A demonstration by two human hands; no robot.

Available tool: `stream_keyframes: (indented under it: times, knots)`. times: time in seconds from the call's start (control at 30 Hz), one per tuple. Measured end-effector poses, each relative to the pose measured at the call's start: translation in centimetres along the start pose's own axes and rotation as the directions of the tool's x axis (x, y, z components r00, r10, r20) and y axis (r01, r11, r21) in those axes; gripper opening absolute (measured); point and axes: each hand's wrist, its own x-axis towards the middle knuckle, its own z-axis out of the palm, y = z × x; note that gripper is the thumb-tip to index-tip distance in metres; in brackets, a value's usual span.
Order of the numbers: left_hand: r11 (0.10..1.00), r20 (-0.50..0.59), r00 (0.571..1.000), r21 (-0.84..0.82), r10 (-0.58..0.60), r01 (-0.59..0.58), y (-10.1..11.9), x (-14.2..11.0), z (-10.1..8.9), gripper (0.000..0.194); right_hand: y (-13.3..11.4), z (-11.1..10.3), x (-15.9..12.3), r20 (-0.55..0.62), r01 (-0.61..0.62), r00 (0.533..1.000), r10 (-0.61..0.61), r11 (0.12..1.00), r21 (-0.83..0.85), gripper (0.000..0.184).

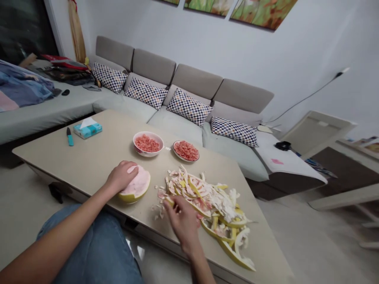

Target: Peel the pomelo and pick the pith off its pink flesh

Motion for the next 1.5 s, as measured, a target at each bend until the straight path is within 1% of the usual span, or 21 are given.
stream_keyframes:
  times: [0.03, 0.1, 0.17, 0.2, 0.23, 0.27, 0.33, 0.4, 0.47, 0.53, 0.63, 0.8, 0.9, 1.03, 1.23, 1.3, 1.33, 1.37, 1.4, 1.43, 1.5]
  knots:
    - [1.000, -0.004, 1.000, 0.001, 0.004, -0.004, 0.0, 0.0, 0.0, 0.039, 1.8, -0.8, 0.9, -0.072, 0.033, 0.997, -0.040, 0.995, -0.093, 0.024]
    - [1.000, -0.009, 1.000, 0.020, 0.011, -0.011, 0.2, -0.2, 0.2, 0.040, 4.9, -2.0, 2.7, -0.197, 0.042, 0.975, -0.106, 0.951, -0.306, 0.022]
    - [0.999, -0.014, 1.000, 0.046, 0.016, -0.015, 0.6, -0.4, 0.4, 0.040, 6.5, -2.3, 3.8, -0.282, 0.012, 0.946, -0.161, 0.885, -0.466, 0.025]
    - [0.998, -0.017, 1.000, 0.057, 0.017, -0.016, 0.8, -0.4, 0.4, 0.040, 6.6, -2.0, 4.0, -0.304, 0.008, 0.935, -0.184, 0.866, -0.500, 0.026]
    - [0.998, -0.021, 1.000, 0.065, 0.016, -0.015, 1.0, -0.5, 0.5, 0.040, 6.1, -1.4, 4.0, -0.305, 0.026, 0.930, -0.203, 0.867, -0.497, 0.027]
    - [0.997, -0.023, 1.000, 0.071, 0.013, -0.012, 1.1, -0.5, 0.5, 0.040, 5.3, -0.4, 3.7, -0.286, 0.067, 0.933, -0.220, 0.886, -0.459, 0.026]
    - [0.997, -0.024, 1.000, 0.078, 0.007, -0.005, 1.3, -0.6, 0.4, 0.040, 2.9, 2.1, 2.7, -0.186, 0.203, 0.947, -0.262, 0.936, -0.286, 0.022]
    - [0.996, -0.021, 1.000, 0.084, -0.002, 0.004, 1.3, -0.6, 0.2, 0.041, 0.2, 4.8, 1.6, -0.064, 0.294, 0.952, -0.299, 0.952, -0.086, 0.024]
    - [0.996, -0.019, 1.000, 0.089, -0.011, 0.013, 1.3, -0.6, 0.1, 0.041, -1.8, 6.9, 0.8, -0.038, 0.320, 0.947, -0.320, 0.947, 0.000, 0.025]
    - [0.996, -0.022, 1.000, 0.088, -0.011, 0.013, 1.2, -0.7, 0.0, 0.041, -3.0, 8.2, 0.4, -0.061, 0.312, 0.948, -0.311, 0.950, -0.003, 0.022]
    - [0.996, -0.037, 0.999, 0.089, 0.001, 0.002, 1.3, -0.8, 0.1, 0.040, -3.5, 9.1, 0.2, -0.108, 0.285, 0.952, -0.286, 0.958, -0.018, 0.019]
    - [0.994, -0.061, 0.998, 0.109, -0.013, 0.020, 1.6, -1.0, 0.5, 0.037, -3.8, 10.2, -0.6, -0.204, 0.207, 0.955, -0.215, 0.977, -0.060, 0.025]
    - [0.993, -0.078, 0.997, 0.119, -0.014, 0.023, 1.7, -1.1, 0.8, 0.036, -4.3, 10.9, -1.0, -0.250, 0.168, 0.951, -0.180, 0.983, -0.072, 0.019]
    - [0.993, -0.071, 0.997, 0.116, -0.005, 0.013, 1.7, -1.1, 0.9, 0.035, -4.7, 11.3, -0.7, -0.242, 0.159, 0.957, -0.161, 0.987, -0.028, 0.011]
    - [0.993, -0.004, 1.000, 0.119, 0.001, 0.000, 1.2, -1.0, 0.2, 0.039, -4.5, 11.0, -0.4, -0.155, 0.194, 0.970, -0.185, 0.980, 0.039, 0.019]
    - [0.988, 0.033, 0.998, 0.141, 0.054, -0.058, 1.0, -0.8, -0.3, 0.041, -4.0, 10.4, -0.3, -0.116, 0.200, 0.975, -0.192, 0.977, 0.068, 0.020]
    - [0.982, 0.041, 0.994, 0.158, 0.103, -0.108, 1.0, -0.6, -0.6, 0.041, -3.6, 10.0, -0.3, -0.094, 0.206, 0.976, -0.198, 0.976, 0.075, 0.020]
    - [0.969, 0.045, 0.985, 0.174, 0.169, -0.174, 1.0, -0.5, -0.8, 0.040, -3.2, 9.6, -0.2, -0.072, 0.211, 0.976, -0.206, 0.974, 0.079, 0.021]
    - [0.949, 0.052, 0.967, 0.184, 0.251, -0.257, 1.1, -0.3, -0.9, 0.038, -2.7, 9.0, -0.1, -0.052, 0.217, 0.976, -0.213, 0.973, 0.081, 0.021]
    - [0.918, 0.072, 0.937, 0.184, 0.343, -0.351, 1.2, -0.2, -1.0, 0.034, -2.1, 8.4, 0.0, -0.034, 0.218, 0.976, -0.216, 0.972, 0.084, 0.021]
    - [0.837, 0.153, 0.850, 0.156, 0.504, -0.525, 1.6, -0.2, -1.0, 0.030, -1.1, 7.4, 0.2, -0.005, 0.205, 0.979, -0.206, 0.974, 0.098, 0.020]
